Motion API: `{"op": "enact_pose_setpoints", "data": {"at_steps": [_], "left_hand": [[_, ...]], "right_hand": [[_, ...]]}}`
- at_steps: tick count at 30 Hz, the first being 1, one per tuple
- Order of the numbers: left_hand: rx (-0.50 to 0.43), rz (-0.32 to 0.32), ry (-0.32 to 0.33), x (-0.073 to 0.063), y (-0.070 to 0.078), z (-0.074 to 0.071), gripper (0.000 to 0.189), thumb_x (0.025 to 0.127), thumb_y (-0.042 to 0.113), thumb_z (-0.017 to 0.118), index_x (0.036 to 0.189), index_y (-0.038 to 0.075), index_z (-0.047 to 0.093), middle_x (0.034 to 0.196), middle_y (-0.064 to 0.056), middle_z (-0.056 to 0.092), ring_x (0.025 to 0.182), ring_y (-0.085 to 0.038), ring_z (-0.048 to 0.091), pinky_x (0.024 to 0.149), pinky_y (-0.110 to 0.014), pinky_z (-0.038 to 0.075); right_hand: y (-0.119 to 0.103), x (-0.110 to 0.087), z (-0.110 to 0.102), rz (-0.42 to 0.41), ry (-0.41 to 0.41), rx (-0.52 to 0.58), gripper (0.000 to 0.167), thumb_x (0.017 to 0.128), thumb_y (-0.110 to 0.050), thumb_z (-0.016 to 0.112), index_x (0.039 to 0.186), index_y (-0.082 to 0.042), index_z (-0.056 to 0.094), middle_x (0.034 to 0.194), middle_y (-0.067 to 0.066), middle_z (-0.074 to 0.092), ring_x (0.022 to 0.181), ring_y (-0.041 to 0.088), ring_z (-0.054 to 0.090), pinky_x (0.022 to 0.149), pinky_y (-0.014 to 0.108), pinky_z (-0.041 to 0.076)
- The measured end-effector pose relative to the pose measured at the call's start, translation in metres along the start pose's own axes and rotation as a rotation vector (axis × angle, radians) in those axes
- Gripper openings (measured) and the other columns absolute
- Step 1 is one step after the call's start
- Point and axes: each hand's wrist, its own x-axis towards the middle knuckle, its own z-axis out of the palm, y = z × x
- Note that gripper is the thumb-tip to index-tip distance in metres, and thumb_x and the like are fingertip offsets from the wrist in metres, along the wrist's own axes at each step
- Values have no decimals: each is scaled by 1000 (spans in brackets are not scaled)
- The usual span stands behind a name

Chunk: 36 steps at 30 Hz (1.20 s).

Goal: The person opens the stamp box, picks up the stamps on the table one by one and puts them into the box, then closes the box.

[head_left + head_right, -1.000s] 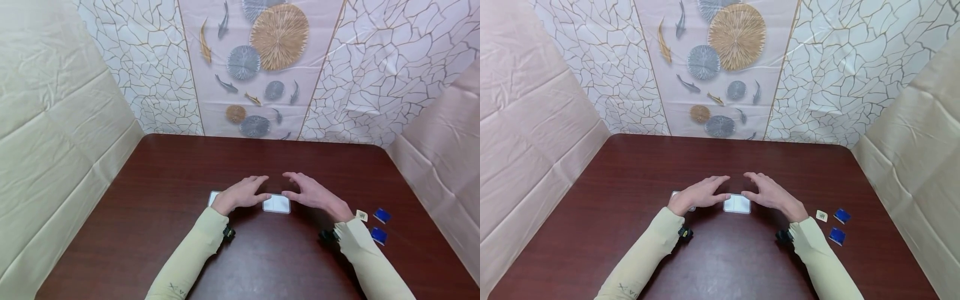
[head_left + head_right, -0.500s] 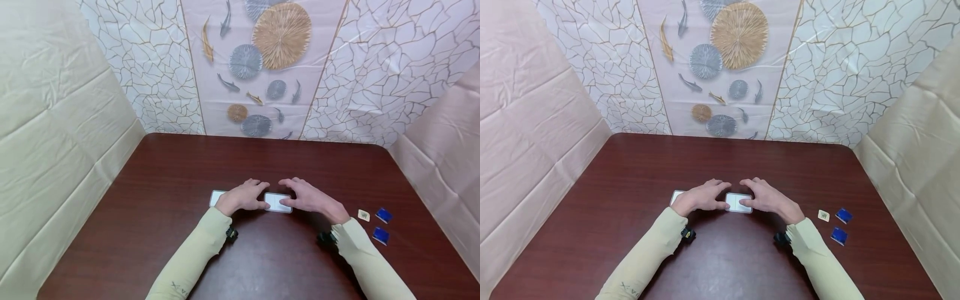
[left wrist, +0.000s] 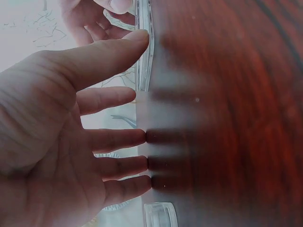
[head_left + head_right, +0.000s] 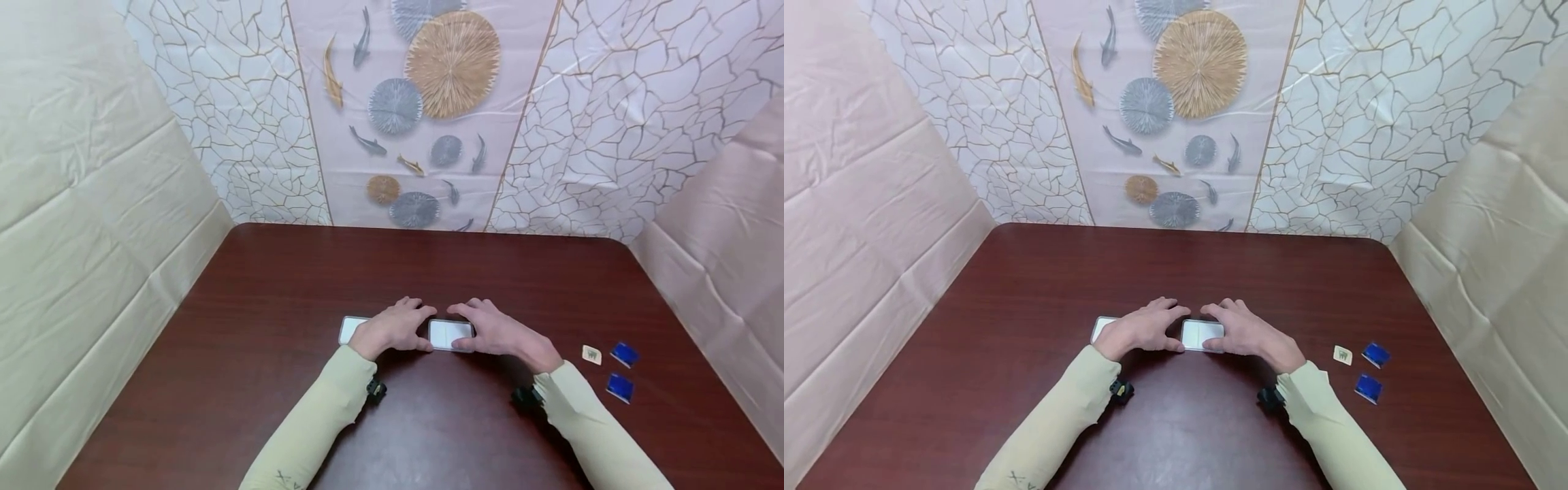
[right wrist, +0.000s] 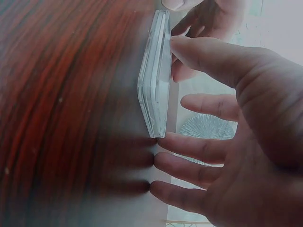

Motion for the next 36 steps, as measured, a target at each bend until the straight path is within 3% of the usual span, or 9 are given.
{"op": "enact_pose_setpoints", "data": {"at_steps": [12, 36], "left_hand": [[41, 4, -6, 0, 5, 2, 62, 88, 45, 71, 143, 24, 50, 157, -10, 35, 148, -33, 26, 116, -47, 32], [90, -10, 20, 0, 7, 2, 61, 87, 45, 72, 140, 23, 52, 154, -12, 40, 146, -36, 32, 115, -45, 33]], "right_hand": [[2, -3, 2, 21, -23, 3, 65, 83, -37, 77, 139, -16, 52, 126, 11, 54, 110, 27, 45, 83, 38, 46], [-7, -1, 6, 14, -15, -48, 70, 78, -37, 82, 138, -17, 52, 121, 8, 52, 107, 24, 44, 80, 37, 47]]}}
